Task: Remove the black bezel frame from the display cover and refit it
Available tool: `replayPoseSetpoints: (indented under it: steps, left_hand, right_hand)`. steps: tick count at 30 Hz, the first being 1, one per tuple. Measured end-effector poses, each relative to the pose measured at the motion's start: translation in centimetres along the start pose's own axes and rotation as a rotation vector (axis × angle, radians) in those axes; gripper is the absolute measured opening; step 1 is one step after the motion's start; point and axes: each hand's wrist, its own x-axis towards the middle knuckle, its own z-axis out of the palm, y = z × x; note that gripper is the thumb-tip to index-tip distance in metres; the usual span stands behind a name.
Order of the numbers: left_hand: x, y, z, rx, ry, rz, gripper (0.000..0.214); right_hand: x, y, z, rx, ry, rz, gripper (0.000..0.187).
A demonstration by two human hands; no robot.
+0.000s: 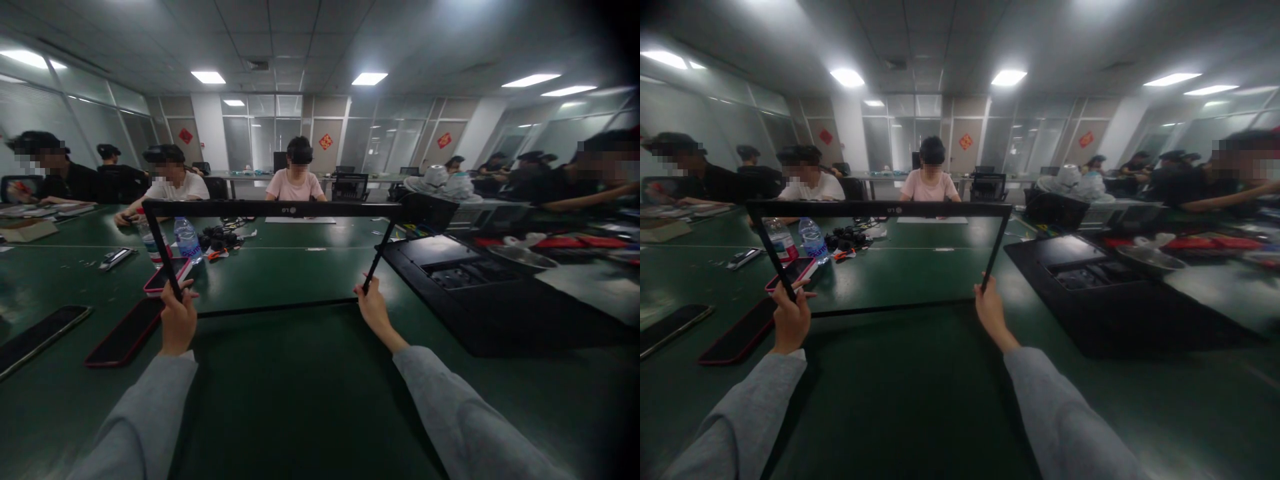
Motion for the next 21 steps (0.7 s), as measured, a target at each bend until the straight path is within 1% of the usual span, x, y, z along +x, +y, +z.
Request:
replayPoseSetpoints:
  steps: [4, 8, 10, 13, 16, 19, 21]
  left_hand:
    - [0.1, 0.2, -0.2, 0.066, -0.051, -0.051, 0.048]
    - [0.6, 0.1, -0.4, 0.244, -0.027, -0.038, 0.052]
    - [0.7, 0.1, -0.4, 0.311, -0.041, -0.034, 0.053]
    - [0.7, -0.1, -0.3, 0.376, -0.124, -0.047, 0.05]
    - [0.4, -0.5, -0.1, 0.443, -0.252, -0.075, 0.047]
    - [0.2, -1.1, 0.1, 0.491, -0.368, -0.082, 0.044]
    - [0.0, -1.5, 0.3, 0.506, -0.408, -0.091, 0.042]
  right_hand:
    - [0.1, 0.2, -0.1, -0.007, 0.003, -0.015, 0.054]
    - [0.2, 0.5, -0.1, -0.028, 0.008, -0.017, 0.055]
    - [0.3, 0.6, 0.0, -0.035, 0.015, -0.025, 0.057]
    - [0.4, 1.0, 0.1, -0.041, 0.022, -0.019, 0.057]
    - [0.4, 1.5, 0.2, -0.027, 0.009, -0.017, 0.053]
    - [0.7, 2.1, 0.4, -0.042, 0.006, -0.049, 0.049]
    - [0.9, 2.6, 0.7, -0.099, 0.021, -0.076, 0.046]
